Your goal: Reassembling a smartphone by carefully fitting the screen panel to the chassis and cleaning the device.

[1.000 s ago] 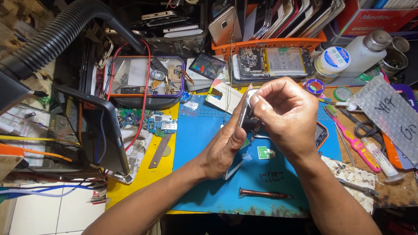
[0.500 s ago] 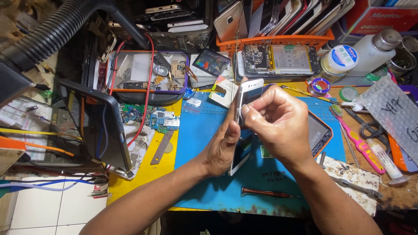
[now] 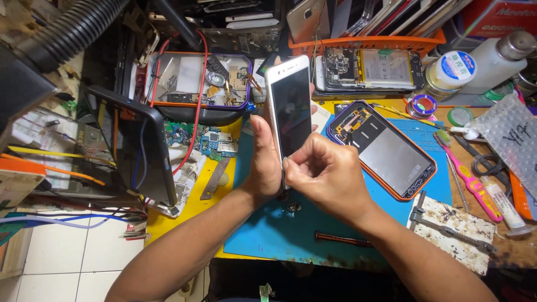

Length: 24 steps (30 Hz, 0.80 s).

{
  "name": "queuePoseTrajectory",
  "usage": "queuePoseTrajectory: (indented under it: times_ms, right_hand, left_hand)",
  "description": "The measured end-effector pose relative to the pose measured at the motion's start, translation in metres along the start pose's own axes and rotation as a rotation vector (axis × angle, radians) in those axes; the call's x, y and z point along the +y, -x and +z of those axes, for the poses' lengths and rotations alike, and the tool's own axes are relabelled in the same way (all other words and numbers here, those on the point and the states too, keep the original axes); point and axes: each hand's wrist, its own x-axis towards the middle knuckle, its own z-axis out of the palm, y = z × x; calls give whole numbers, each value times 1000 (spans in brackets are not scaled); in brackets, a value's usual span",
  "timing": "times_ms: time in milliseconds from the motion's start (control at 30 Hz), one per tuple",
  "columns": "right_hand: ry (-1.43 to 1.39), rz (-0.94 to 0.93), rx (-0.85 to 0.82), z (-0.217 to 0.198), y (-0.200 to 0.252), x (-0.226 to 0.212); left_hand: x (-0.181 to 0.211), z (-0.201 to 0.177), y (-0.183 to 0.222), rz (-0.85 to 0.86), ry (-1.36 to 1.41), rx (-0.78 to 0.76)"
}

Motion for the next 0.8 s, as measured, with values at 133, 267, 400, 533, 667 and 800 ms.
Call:
queuePoseTrajectory:
  times_ms: [133,267,400,533,667,800]
  right_hand:
    - [-156,-68,-11,3,-5,8]
    - [-83,-90,-47,6,-1,9]
    - [-61,-109,-81,6,0,10]
    - [-42,-120,-107,4,-1,13]
    - [30,-180,-163,-1,-2,9]
    - [64,-259,-227,-5,-4,3]
  left_hand:
    - [-16,-8,-10,-1,-48,180]
    - [-4,1,-9,4,56,226]
    - [1,3,-14,25,138,243]
    - [1,0,-16,25,141,250]
    - [4,-3,-16,-3,175,260]
    - [0,-11,-20,-38,240,237]
